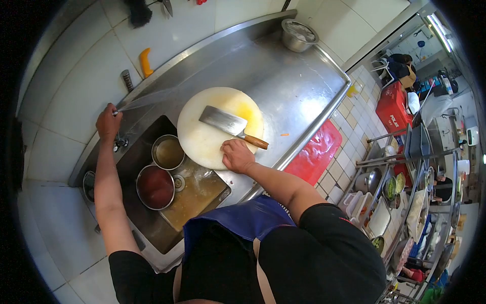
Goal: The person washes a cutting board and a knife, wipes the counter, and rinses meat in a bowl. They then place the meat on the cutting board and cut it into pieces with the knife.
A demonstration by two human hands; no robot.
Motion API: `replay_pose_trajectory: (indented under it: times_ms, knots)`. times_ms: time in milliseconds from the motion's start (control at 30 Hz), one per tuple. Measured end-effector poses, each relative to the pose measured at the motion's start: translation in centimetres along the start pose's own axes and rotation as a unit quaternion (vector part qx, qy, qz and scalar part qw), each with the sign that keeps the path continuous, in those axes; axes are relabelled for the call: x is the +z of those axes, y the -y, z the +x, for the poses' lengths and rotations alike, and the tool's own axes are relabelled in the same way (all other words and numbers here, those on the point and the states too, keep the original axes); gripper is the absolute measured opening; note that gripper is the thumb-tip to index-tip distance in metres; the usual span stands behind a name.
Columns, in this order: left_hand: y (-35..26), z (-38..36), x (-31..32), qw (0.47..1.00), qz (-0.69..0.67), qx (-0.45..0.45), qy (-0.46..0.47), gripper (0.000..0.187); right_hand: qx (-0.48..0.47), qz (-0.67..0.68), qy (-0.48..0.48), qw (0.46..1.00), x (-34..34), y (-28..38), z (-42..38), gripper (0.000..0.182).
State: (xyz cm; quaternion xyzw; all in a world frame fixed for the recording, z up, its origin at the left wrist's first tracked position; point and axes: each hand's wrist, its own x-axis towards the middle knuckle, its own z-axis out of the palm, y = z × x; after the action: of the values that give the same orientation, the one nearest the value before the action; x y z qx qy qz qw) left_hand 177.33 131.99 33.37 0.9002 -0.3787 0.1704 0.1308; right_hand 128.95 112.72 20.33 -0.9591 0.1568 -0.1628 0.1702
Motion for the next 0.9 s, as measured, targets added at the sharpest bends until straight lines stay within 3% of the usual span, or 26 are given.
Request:
replay_pose_trajectory:
  times_ms: [900]
  knots:
    - [-1.0,-0.1,1.1,0.999,0.029,0.031,-0.025,0.028,-0.013,-0.003,-0.012,1.000,0.2,-0.1,0.0,0.029]
